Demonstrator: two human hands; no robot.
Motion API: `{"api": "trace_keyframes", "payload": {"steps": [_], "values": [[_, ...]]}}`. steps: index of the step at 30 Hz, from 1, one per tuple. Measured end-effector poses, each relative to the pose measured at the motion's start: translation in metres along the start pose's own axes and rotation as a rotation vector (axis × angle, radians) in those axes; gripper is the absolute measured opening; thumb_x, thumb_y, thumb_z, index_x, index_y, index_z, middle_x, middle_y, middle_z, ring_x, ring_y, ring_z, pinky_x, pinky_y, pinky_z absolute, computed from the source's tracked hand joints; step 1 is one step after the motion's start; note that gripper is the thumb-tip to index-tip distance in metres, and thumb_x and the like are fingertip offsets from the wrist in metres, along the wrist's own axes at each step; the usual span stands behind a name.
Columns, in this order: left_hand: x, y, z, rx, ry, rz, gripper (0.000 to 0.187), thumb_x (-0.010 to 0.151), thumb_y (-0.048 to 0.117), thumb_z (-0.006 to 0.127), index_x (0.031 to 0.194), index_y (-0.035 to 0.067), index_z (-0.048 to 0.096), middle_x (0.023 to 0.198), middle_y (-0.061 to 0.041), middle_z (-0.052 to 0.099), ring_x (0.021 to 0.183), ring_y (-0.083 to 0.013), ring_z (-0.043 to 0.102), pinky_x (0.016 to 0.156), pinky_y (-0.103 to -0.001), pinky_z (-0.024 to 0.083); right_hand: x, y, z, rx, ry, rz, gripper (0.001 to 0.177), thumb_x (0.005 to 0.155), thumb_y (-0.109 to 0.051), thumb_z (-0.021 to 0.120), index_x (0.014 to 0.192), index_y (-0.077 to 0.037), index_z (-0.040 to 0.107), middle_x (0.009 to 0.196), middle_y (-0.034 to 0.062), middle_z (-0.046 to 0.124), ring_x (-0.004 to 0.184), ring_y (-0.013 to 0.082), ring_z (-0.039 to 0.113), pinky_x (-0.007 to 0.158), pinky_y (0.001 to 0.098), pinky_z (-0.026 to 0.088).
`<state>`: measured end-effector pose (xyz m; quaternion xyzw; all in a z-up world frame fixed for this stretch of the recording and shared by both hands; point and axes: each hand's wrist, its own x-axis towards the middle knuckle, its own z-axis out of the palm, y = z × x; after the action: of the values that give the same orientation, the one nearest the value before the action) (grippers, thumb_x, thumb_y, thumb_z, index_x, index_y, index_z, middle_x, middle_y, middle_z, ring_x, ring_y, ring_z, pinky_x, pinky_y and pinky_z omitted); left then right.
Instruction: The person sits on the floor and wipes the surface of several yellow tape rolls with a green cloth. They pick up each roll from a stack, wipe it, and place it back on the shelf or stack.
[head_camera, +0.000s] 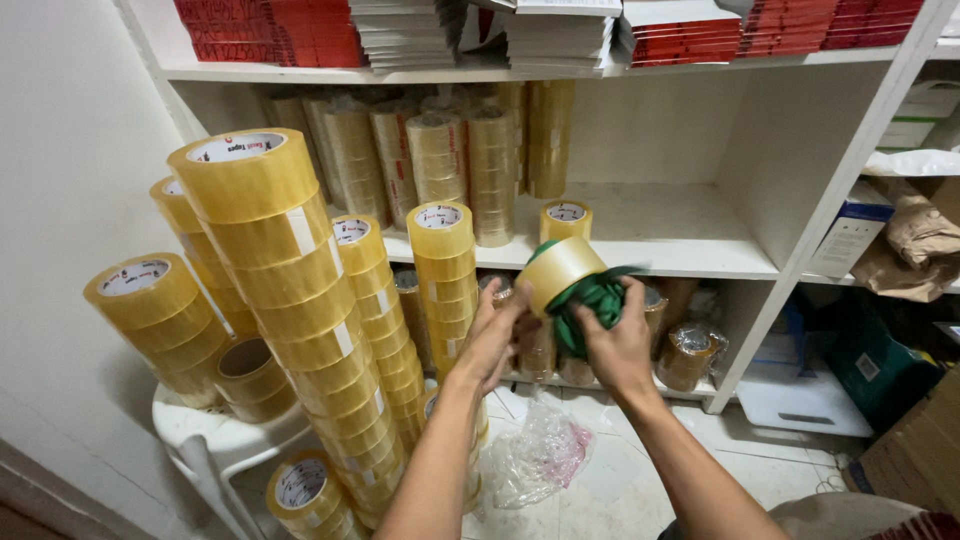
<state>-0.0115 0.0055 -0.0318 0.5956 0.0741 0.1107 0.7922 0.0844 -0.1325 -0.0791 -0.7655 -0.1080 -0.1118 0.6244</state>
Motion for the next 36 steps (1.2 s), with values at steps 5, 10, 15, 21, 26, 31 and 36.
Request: {"api": "trace_keyframes", "payload": {"steps": [5,10,15,21,26,31,36], "values": [[0.019,-0.017,0.012,0.040,0.163,0.042,0.122,0.079,0.066,0.075,0.163,0.005,0.010,0.161,-0.035,0.017,0.151,-0.0494,0.016,0.118,-0.070,0.009,-0.005,0.022,0.014,-0.122,-0.099,-0.269,0.065,0.073,-0.006,0.081,0.131,-0.019,0.056,0.130,0.0157,0.066,0.125,0.0404,0.062,0.106,0.0518,0.050],[0.029,-0.034,0.003,0.046,0.209,0.122,0.114,0.074,0.055,0.084,0.162,0.013,0.025,0.159,-0.029,0.029,0.150,-0.0441,0.030,0.122,-0.059,0.025,-0.008,-0.004,0.015,0.148,-0.061,0.042,0.062,0.077,-0.010,0.086,0.131,-0.017,0.057,0.108,0.0149,0.072,0.100,0.0286,0.071,0.085,0.0432,0.057],[0.023,-0.033,0.000,-0.473,-0.027,0.211,0.093,0.076,0.028,0.081,0.156,0.014,0.037,0.139,-0.016,0.050,0.127,-0.0328,0.049,0.112,-0.050,0.039,-0.031,-0.048,0.002,1.010,-0.214,0.371,0.016,0.095,-0.016,0.072,0.105,-0.009,0.060,0.072,0.0031,0.054,0.061,0.0177,0.062,0.062,0.0300,0.055],[0.024,-0.034,0.004,-0.146,0.146,0.162,0.100,0.074,0.049,0.086,0.152,0.004,0.043,0.143,-0.023,0.050,0.130,-0.0355,0.049,0.111,-0.050,0.041,-0.020,-0.030,-0.006,-0.058,-0.228,0.088,0.071,0.087,-0.038,0.077,0.148,-0.031,0.042,0.133,0.0220,0.064,0.129,0.0427,0.058,0.112,0.0577,0.045],[0.044,-0.039,0.005,-0.135,0.282,0.187,0.110,0.069,0.054,0.088,0.151,0.000,0.040,0.146,-0.029,0.045,0.137,-0.0400,0.047,0.115,-0.051,0.040,-0.010,-0.051,-0.034,-0.156,-0.381,-0.076,0.090,0.090,-0.015,0.071,0.163,-0.011,0.019,0.135,0.0401,0.054,0.128,0.0574,0.052,0.110,0.0724,0.039],[0.063,-0.048,-0.010,-0.031,0.324,0.187,0.111,0.071,0.057,0.087,0.154,0.007,0.036,0.155,-0.032,0.034,0.139,-0.0422,0.047,0.116,-0.047,0.043,-0.016,-0.060,-0.050,-0.437,-0.569,-0.088,0.113,0.085,-0.002,0.073,0.167,-0.017,-0.004,0.140,0.0426,0.049,0.130,0.0596,0.050,0.111,0.0737,0.039],[0.109,-0.079,-0.010,0.351,0.332,0.131,0.077,0.055,0.052,0.097,0.116,0.020,0.065,0.112,-0.014,0.070,0.105,-0.0258,0.068,0.090,-0.038,0.055,0.006,-0.032,-0.039,-0.654,-0.745,0.025,0.122,0.087,-0.026,0.076,0.165,-0.034,-0.018,0.136,0.0350,0.057,0.135,0.0514,0.049,0.116,0.0635,0.036]]}}
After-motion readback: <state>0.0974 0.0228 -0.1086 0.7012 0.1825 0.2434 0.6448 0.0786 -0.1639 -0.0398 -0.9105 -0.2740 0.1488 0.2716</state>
